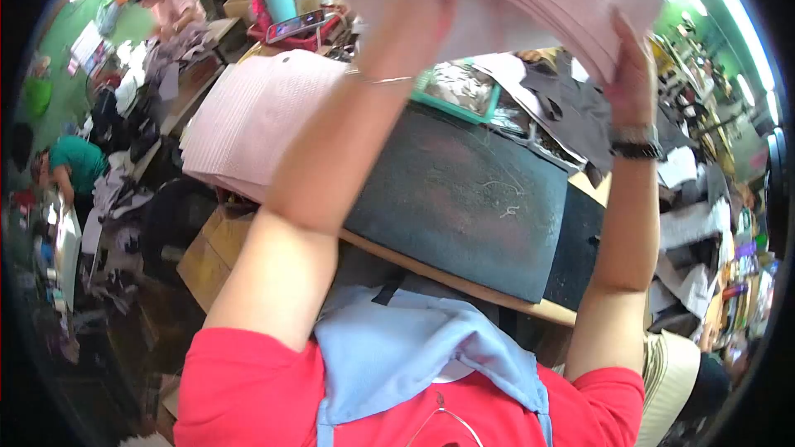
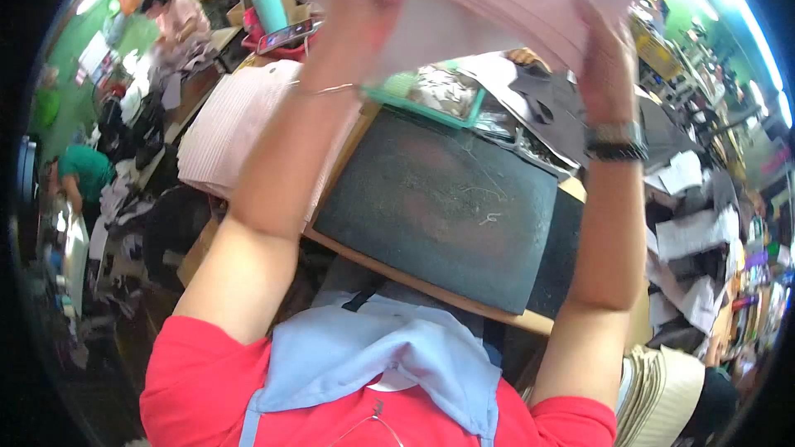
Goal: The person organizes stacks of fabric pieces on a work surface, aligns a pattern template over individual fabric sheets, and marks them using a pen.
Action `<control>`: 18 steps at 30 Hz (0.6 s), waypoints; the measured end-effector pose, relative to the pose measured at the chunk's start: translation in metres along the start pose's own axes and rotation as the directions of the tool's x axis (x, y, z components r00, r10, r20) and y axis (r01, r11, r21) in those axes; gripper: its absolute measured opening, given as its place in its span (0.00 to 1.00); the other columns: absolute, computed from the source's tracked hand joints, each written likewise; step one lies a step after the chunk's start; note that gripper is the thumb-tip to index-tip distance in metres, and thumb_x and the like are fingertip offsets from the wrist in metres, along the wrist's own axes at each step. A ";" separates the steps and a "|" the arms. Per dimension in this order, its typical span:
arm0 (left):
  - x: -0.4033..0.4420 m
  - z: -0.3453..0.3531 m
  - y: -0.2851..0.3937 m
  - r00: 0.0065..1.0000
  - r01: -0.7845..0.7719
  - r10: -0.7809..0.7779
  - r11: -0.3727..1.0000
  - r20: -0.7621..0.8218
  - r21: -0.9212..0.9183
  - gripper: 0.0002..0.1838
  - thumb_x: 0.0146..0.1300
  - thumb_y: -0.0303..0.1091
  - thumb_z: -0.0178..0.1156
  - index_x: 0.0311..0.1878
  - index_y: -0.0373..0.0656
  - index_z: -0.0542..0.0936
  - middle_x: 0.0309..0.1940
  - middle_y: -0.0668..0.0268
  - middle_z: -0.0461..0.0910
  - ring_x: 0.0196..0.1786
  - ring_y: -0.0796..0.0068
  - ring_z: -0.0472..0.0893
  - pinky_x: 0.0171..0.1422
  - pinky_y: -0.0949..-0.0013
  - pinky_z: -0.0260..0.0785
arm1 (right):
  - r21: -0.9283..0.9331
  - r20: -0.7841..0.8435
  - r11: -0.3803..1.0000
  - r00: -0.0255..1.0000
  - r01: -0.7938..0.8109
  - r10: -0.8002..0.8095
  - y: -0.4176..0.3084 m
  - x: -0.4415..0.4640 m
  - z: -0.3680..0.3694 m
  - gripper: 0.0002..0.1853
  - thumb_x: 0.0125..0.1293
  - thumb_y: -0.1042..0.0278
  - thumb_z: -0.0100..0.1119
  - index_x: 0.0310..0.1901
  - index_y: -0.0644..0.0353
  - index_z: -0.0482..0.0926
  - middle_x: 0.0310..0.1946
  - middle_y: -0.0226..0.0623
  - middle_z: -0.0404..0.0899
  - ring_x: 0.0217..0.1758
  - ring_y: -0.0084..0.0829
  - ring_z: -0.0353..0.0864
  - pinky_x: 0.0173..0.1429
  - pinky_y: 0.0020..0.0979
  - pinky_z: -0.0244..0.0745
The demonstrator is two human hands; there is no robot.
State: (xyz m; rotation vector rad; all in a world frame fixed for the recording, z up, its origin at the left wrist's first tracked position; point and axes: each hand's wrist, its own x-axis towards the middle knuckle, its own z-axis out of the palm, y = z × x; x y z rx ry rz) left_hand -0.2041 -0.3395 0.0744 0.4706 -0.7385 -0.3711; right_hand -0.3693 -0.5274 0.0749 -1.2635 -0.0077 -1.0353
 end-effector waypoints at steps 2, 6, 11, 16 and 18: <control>0.001 -0.003 -0.034 0.990 0.127 -0.125 0.991 -0.064 0.038 0.13 0.69 0.35 0.54 0.52 0.37 0.76 0.47 0.62 0.78 0.53 0.70 0.78 0.59 0.69 0.71 | -0.012 -0.085 0.997 0.993 -0.079 0.078 0.001 -0.008 -0.050 0.20 0.66 0.72 0.59 0.58 0.63 0.72 0.56 0.36 0.75 0.60 0.29 0.74 0.64 0.35 0.71; -0.060 -0.023 -0.102 0.967 0.250 -0.248 0.967 -0.059 0.037 0.15 0.69 0.38 0.55 0.51 0.38 0.78 0.48 0.63 0.80 0.51 0.72 0.77 0.58 0.67 0.70 | -0.075 -0.173 0.955 0.947 -0.286 0.270 0.035 -0.068 -0.155 0.21 0.67 0.69 0.59 0.60 0.60 0.70 0.53 0.33 0.76 0.57 0.27 0.75 0.60 0.38 0.73; -0.185 -0.066 -0.124 0.527 0.798 -0.836 0.549 -0.155 -0.248 0.55 0.61 0.33 0.67 0.75 0.45 0.33 0.62 0.55 0.70 0.62 0.61 0.73 0.65 0.38 0.58 | -0.306 -0.363 0.701 0.760 -0.644 0.540 0.093 -0.162 -0.255 0.31 0.68 0.64 0.59 0.68 0.69 0.61 0.66 0.38 0.68 0.66 0.31 0.68 0.70 0.33 0.62; -0.268 -0.095 0.038 0.878 0.347 -0.449 0.836 0.166 0.425 0.36 0.64 0.24 0.61 0.73 0.41 0.58 0.54 0.57 0.79 0.50 0.72 0.81 0.59 0.66 0.73 | -0.303 -0.453 0.540 0.617 -0.785 0.644 0.078 -0.171 -0.222 0.34 0.67 0.57 0.62 0.67 0.69 0.62 0.60 0.47 0.72 0.62 0.37 0.72 0.68 0.37 0.65; -0.312 -0.160 0.076 0.941 -0.217 -0.110 0.530 0.320 0.820 0.21 0.57 0.26 0.68 0.55 0.42 0.78 0.41 0.63 0.84 0.42 0.62 0.84 0.49 0.62 0.76 | -0.717 -0.464 0.390 0.813 -0.578 0.352 0.067 -0.171 -0.193 0.34 0.69 0.56 0.60 0.68 0.70 0.61 0.65 0.51 0.67 0.66 0.39 0.67 0.71 0.38 0.63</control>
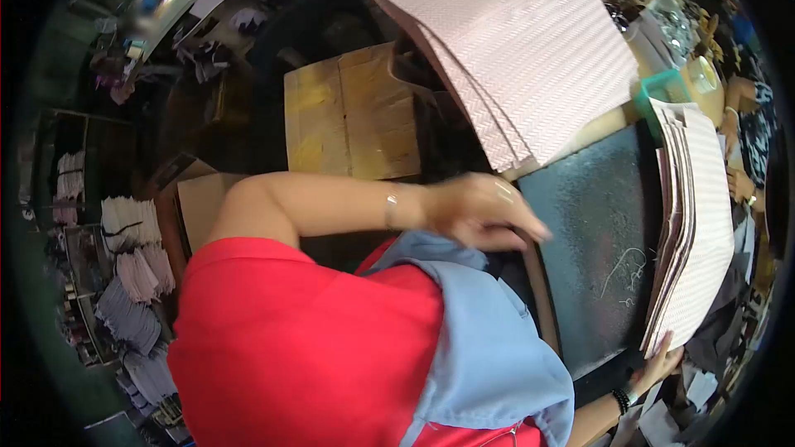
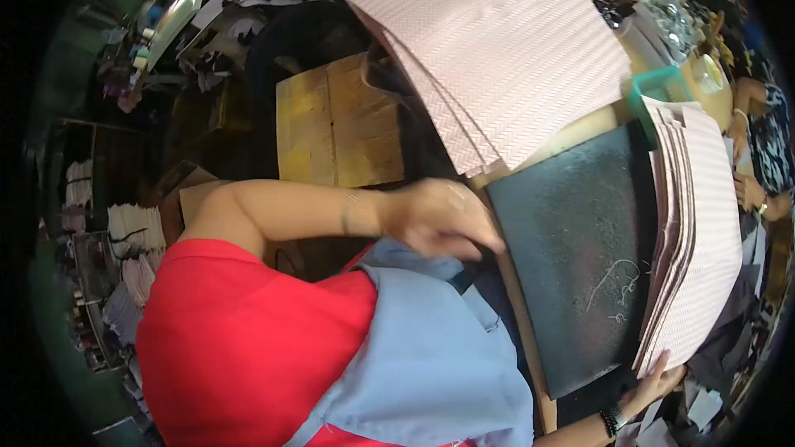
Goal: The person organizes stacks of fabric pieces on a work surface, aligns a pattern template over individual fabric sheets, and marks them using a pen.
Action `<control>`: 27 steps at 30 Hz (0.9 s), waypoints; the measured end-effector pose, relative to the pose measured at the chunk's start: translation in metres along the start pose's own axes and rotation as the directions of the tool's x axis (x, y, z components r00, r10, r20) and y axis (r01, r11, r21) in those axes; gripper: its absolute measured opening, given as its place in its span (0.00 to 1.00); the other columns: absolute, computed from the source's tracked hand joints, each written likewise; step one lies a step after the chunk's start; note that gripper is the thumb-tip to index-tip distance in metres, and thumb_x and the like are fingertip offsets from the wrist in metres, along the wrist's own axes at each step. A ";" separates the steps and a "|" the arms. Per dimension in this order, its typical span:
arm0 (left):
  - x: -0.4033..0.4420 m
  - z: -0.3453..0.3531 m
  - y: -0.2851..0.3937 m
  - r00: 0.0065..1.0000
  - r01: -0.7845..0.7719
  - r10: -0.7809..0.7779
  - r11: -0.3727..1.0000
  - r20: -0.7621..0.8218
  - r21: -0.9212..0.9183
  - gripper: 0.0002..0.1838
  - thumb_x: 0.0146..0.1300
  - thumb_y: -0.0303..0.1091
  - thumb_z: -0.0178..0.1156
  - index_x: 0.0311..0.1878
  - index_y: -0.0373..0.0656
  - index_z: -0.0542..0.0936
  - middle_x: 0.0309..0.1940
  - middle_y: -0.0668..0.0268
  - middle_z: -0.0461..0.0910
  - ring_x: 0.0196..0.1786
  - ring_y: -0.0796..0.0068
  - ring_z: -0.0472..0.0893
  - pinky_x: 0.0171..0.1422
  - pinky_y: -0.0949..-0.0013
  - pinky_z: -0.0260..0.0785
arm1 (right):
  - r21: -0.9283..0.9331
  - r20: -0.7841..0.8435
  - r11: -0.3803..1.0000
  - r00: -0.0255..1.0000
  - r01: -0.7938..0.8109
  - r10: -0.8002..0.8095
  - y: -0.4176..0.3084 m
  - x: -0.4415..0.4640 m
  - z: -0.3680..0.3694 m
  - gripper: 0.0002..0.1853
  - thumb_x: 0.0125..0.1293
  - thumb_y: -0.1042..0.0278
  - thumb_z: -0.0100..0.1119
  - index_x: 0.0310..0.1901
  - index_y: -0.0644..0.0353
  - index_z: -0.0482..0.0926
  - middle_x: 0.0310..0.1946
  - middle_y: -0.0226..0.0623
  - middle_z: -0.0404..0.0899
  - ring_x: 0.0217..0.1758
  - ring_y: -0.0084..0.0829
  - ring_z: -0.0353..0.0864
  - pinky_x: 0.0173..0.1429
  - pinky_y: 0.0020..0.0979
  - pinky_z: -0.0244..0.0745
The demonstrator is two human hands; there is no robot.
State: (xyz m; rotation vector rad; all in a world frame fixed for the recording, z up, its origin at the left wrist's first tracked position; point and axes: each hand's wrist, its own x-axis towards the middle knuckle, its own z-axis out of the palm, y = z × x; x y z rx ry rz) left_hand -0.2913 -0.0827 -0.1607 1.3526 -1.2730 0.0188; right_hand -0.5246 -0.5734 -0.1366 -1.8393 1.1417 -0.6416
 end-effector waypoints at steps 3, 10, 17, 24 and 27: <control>-0.145 -0.070 -0.027 0.904 0.354 -0.428 0.728 -0.013 0.587 0.37 0.53 0.43 0.71 0.66 0.51 0.68 0.63 0.54 0.72 0.61 0.53 0.74 0.62 0.47 0.65 | -0.304 -0.217 0.847 0.834 0.436 -0.507 -0.033 -0.019 0.019 0.33 0.70 0.62 0.60 0.68 0.71 0.59 0.68 0.50 0.61 0.68 0.39 0.66 0.70 0.37 0.65; -0.295 -0.117 -0.034 0.326 0.477 -0.935 0.035 -0.141 0.878 0.58 0.42 0.51 0.75 0.76 0.59 0.52 0.76 0.50 0.43 0.77 0.44 0.46 0.68 0.25 0.46 | 0.418 0.609 0.905 0.713 0.082 -0.346 -0.147 -0.136 0.197 0.32 0.72 0.62 0.53 0.74 0.55 0.54 0.71 0.44 0.59 0.74 0.39 0.59 0.74 0.45 0.57; -0.292 -0.129 -0.035 0.274 0.540 -0.945 -0.002 -0.179 0.841 0.56 0.43 0.48 0.75 0.75 0.64 0.53 0.77 0.56 0.43 0.78 0.46 0.46 0.63 0.22 0.54 | 0.412 0.851 0.831 0.485 -0.374 -0.203 -0.167 -0.163 0.307 0.38 0.70 0.64 0.57 0.74 0.63 0.49 0.71 0.46 0.57 0.74 0.36 0.58 0.74 0.43 0.53; -0.290 -0.135 -0.029 0.314 0.538 -0.939 0.055 -0.139 0.841 0.56 0.41 0.58 0.73 0.75 0.64 0.56 0.77 0.54 0.46 0.77 0.45 0.48 0.66 0.25 0.50 | 0.437 0.833 0.750 0.537 -0.496 -0.130 -0.184 -0.177 0.332 0.34 0.67 0.64 0.60 0.68 0.65 0.55 0.70 0.42 0.57 0.73 0.37 0.56 0.74 0.44 0.50; -0.284 -0.141 -0.025 0.353 0.545 -0.930 0.114 -0.103 0.831 0.55 0.41 0.67 0.69 0.74 0.59 0.59 0.75 0.52 0.49 0.77 0.44 0.49 0.69 0.30 0.48 | 0.419 0.856 0.725 0.504 -0.547 -0.114 -0.182 -0.171 0.339 0.31 0.67 0.63 0.61 0.66 0.65 0.60 0.68 0.41 0.61 0.72 0.37 0.58 0.74 0.45 0.51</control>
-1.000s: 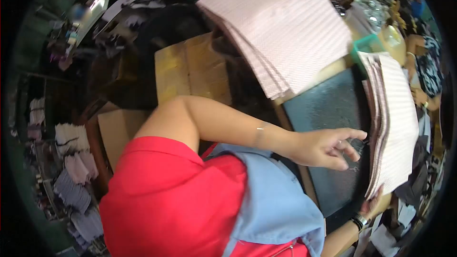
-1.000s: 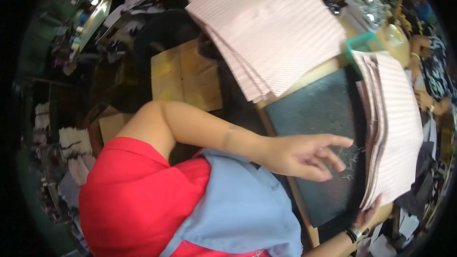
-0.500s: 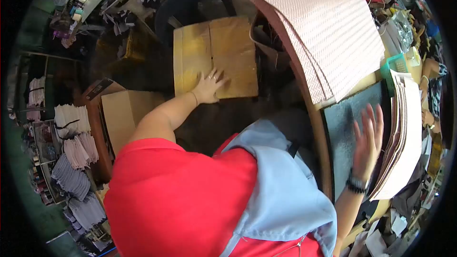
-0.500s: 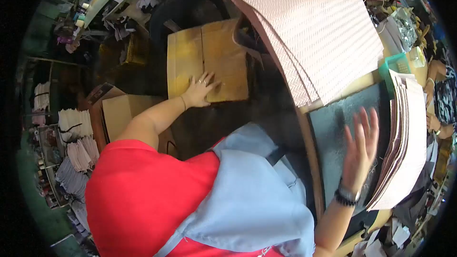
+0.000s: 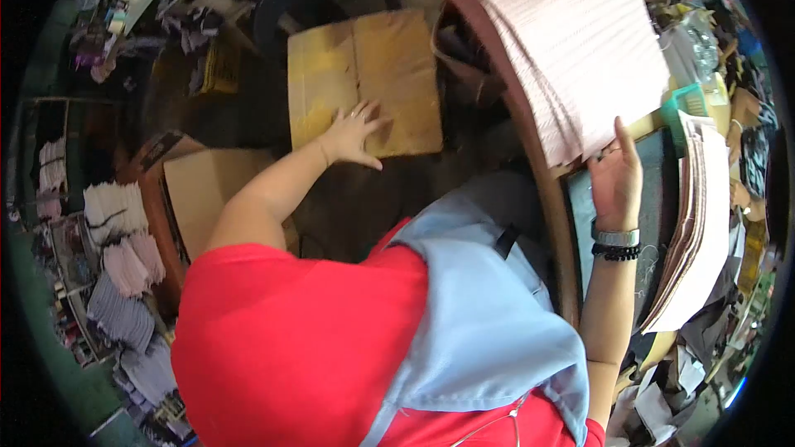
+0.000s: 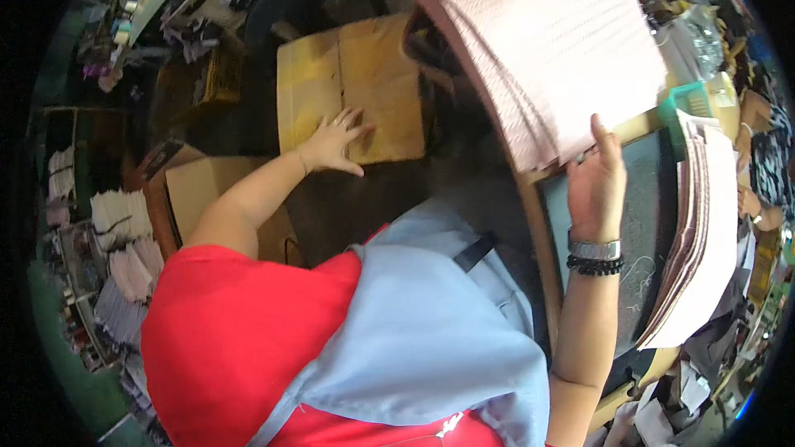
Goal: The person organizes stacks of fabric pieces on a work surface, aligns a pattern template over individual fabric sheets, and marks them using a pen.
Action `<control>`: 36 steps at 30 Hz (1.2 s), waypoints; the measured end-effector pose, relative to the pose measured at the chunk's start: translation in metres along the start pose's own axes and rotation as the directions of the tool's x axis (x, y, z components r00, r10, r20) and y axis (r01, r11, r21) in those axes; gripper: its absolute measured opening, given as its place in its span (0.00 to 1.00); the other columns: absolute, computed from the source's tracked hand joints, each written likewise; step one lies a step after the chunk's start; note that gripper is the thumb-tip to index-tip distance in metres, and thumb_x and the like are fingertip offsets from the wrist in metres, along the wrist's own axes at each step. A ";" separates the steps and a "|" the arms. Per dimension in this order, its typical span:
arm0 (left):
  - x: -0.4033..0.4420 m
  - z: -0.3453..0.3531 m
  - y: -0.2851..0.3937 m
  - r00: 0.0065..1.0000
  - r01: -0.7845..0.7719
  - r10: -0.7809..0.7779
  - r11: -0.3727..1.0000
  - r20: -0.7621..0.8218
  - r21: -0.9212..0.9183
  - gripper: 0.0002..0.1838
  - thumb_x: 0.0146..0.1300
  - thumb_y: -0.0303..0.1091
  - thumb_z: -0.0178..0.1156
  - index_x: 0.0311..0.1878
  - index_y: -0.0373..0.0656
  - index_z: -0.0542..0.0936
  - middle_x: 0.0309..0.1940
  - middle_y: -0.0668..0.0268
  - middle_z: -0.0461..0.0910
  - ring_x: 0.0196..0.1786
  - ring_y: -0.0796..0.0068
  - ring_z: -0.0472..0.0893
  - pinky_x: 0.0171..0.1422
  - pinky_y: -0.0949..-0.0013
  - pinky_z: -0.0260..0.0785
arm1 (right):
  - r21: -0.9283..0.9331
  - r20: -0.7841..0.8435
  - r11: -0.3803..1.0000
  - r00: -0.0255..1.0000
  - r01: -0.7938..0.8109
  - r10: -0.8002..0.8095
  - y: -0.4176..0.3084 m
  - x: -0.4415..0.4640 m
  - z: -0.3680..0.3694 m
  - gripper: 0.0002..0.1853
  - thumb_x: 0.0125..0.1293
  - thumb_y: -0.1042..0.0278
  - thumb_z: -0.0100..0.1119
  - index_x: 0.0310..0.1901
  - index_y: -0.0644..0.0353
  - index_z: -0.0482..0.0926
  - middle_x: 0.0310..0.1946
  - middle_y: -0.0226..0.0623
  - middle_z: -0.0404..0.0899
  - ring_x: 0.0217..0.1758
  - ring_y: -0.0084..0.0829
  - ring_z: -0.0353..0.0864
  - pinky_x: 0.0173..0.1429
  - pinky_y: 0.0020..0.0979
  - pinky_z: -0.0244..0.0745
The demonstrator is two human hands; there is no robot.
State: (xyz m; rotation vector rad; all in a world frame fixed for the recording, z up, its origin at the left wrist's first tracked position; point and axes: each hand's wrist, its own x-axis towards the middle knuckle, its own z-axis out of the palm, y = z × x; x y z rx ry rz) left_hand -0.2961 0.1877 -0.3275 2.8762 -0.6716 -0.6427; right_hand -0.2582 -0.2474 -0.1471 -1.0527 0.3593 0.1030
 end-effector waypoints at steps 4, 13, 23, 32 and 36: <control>0.047 -0.025 -0.013 0.939 0.122 -0.266 0.848 -0.216 -0.516 0.58 0.49 0.77 0.57 0.73 0.42 0.59 0.74 0.50 0.55 0.77 0.54 0.54 0.75 0.35 0.40 | 0.122 0.031 0.992 0.999 -0.027 0.023 -0.008 0.004 0.003 0.30 0.66 0.62 0.60 0.65 0.66 0.62 0.66 0.42 0.65 0.69 0.39 0.64 0.73 0.44 0.57; 0.166 -0.211 -0.014 0.924 0.009 -0.380 -0.069 0.035 -0.998 0.55 0.55 0.83 0.38 0.70 0.45 0.65 0.68 0.60 0.67 0.67 0.55 0.67 0.71 0.47 0.54 | 0.272 -0.067 0.957 0.990 -0.101 0.123 -0.012 0.039 -0.004 0.28 0.63 0.60 0.65 0.60 0.63 0.68 0.53 0.40 0.75 0.56 0.35 0.76 0.61 0.38 0.74; 0.200 -0.250 0.035 0.720 -0.512 -0.503 0.081 -0.479 -0.855 0.28 0.57 0.42 0.70 0.58 0.39 0.76 0.55 0.60 0.79 0.57 0.67 0.77 0.61 0.64 0.68 | 0.172 -0.002 0.983 0.998 -0.059 0.061 -0.017 0.042 0.018 0.31 0.66 0.58 0.61 0.64 0.69 0.65 0.56 0.45 0.75 0.58 0.39 0.76 0.63 0.37 0.72; 0.215 -0.256 0.003 0.859 -0.393 -0.410 -0.141 -0.308 -0.909 0.24 0.56 0.37 0.67 0.54 0.37 0.78 0.53 0.60 0.79 0.56 0.66 0.76 0.62 0.63 0.66 | 0.089 -0.051 0.996 0.998 -0.023 0.028 -0.011 0.065 0.005 0.25 0.58 0.70 0.68 0.53 0.75 0.72 0.49 0.43 0.79 0.51 0.34 0.80 0.59 0.32 0.74; 0.213 -0.276 0.008 0.789 -0.521 -0.426 -0.083 -0.442 -0.850 0.25 0.58 0.36 0.63 0.58 0.36 0.75 0.53 0.59 0.78 0.55 0.65 0.77 0.61 0.62 0.69 | 0.030 0.009 0.989 0.989 0.147 -0.147 -0.029 0.060 0.019 0.25 0.57 0.72 0.68 0.54 0.75 0.72 0.48 0.41 0.80 0.50 0.31 0.80 0.57 0.31 0.75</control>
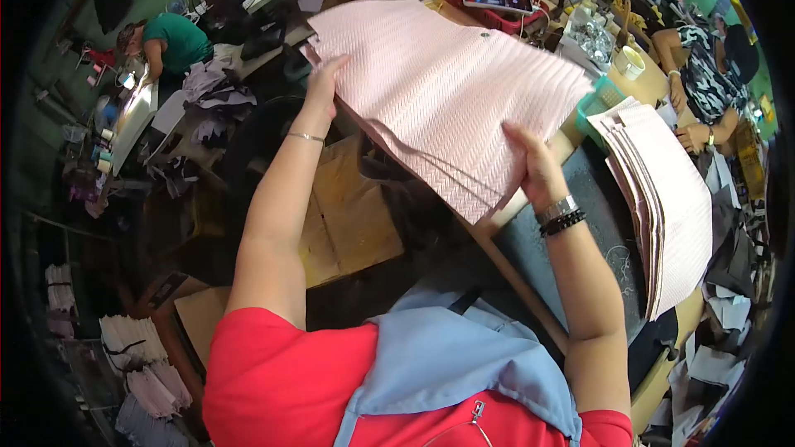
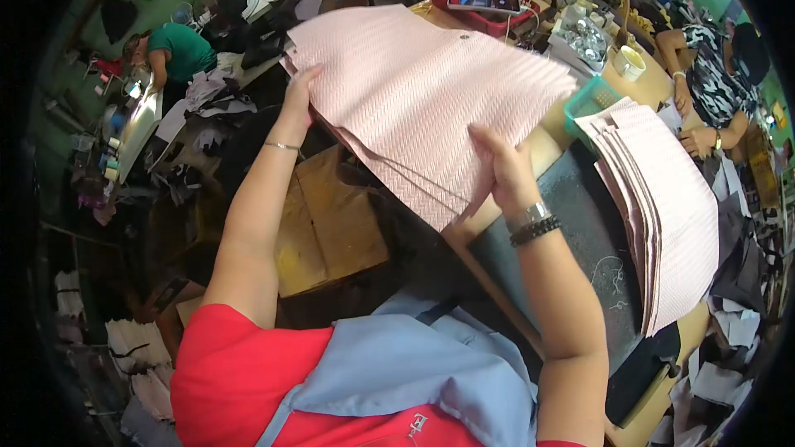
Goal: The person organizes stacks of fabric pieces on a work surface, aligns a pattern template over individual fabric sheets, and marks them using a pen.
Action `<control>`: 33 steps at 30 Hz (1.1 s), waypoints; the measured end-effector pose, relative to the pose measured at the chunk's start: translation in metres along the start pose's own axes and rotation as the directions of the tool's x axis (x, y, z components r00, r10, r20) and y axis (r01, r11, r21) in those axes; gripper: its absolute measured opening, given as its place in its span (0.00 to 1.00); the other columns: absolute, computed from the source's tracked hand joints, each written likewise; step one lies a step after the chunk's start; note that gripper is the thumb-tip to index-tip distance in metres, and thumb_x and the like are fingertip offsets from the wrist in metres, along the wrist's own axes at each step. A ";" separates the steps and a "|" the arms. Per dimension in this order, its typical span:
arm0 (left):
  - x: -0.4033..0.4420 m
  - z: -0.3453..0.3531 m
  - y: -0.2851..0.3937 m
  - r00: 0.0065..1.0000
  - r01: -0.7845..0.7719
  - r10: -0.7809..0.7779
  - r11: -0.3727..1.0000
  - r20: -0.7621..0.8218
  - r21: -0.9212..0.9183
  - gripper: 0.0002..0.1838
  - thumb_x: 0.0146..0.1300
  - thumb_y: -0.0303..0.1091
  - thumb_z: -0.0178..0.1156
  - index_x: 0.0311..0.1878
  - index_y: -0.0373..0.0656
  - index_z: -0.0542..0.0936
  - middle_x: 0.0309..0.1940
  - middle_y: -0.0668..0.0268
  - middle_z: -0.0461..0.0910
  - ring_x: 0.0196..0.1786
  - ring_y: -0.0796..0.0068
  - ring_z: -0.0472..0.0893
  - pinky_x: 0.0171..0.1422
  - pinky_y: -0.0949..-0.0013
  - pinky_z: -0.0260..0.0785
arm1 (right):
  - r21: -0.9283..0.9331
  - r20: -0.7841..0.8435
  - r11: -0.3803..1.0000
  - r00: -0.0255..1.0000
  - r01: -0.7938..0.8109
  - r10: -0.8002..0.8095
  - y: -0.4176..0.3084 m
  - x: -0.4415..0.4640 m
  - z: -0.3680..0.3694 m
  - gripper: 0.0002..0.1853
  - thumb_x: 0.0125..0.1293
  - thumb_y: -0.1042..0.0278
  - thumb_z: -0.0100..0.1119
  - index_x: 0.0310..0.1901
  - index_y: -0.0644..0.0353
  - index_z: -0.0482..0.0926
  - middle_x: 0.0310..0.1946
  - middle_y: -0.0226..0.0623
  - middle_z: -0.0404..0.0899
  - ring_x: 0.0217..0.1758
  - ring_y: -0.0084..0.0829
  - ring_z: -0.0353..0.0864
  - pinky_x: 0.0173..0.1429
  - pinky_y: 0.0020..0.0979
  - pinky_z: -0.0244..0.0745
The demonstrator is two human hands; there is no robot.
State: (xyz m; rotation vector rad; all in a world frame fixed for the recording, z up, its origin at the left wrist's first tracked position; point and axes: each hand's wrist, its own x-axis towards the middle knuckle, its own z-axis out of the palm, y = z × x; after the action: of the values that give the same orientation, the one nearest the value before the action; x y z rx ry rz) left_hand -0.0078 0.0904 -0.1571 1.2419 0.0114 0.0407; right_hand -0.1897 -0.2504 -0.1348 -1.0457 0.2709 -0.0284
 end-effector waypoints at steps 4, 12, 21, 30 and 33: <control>-0.048 0.020 0.064 1.000 0.007 -0.008 0.998 -0.020 -0.055 0.26 0.58 0.35 0.62 0.60 0.36 0.73 0.53 0.61 0.78 0.55 0.65 0.78 0.59 0.64 0.70 | 0.000 0.091 0.995 0.991 0.101 -0.100 -0.033 -0.016 0.029 0.23 0.58 0.72 0.67 0.53 0.72 0.74 0.47 0.40 0.81 0.48 0.30 0.81 0.55 0.30 0.76; -0.155 -0.070 0.128 0.947 -0.064 0.090 0.994 -0.308 0.092 0.26 0.65 0.40 0.56 0.63 0.35 0.71 0.56 0.58 0.77 0.56 0.67 0.79 0.61 0.66 0.71 | -0.088 0.314 0.996 0.949 0.001 0.027 -0.033 -0.076 0.113 0.20 0.61 0.67 0.66 0.51 0.71 0.78 0.45 0.42 0.83 0.47 0.30 0.83 0.53 0.29 0.78; -0.288 -0.191 0.108 0.911 0.038 -0.067 0.996 -0.407 -0.079 0.34 0.70 0.53 0.41 0.68 0.34 0.65 0.64 0.53 0.70 0.63 0.58 0.74 0.68 0.58 0.67 | -0.201 0.681 0.979 0.724 0.037 0.113 0.084 -0.082 0.208 0.34 0.55 0.60 0.70 0.60 0.70 0.69 0.52 0.48 0.80 0.53 0.35 0.81 0.58 0.33 0.75; -0.299 -0.352 -0.084 0.764 0.211 -0.173 0.977 -0.621 -0.013 0.30 0.62 0.39 0.57 0.65 0.33 0.68 0.60 0.54 0.73 0.62 0.57 0.73 0.67 0.56 0.65 | -0.702 0.356 0.634 0.610 -0.325 0.708 0.230 -0.109 0.104 0.50 0.57 0.62 0.71 0.72 0.64 0.47 0.54 0.49 0.78 0.52 0.34 0.82 0.50 0.34 0.80; -0.316 -0.369 -0.111 0.764 0.195 -0.257 0.966 -0.591 -0.169 0.31 0.59 0.38 0.61 0.64 0.33 0.69 0.59 0.56 0.74 0.60 0.58 0.74 0.67 0.57 0.65 | -0.792 0.132 0.418 0.545 -0.445 0.828 0.226 -0.104 0.061 0.49 0.60 0.56 0.68 0.74 0.59 0.47 0.54 0.42 0.78 0.48 0.30 0.81 0.46 0.32 0.79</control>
State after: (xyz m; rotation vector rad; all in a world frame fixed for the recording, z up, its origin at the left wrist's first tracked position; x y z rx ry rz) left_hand -0.3320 0.3922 -0.3859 1.0741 0.7222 0.2307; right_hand -0.2997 -0.0693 -0.2784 -1.5724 0.1905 1.2066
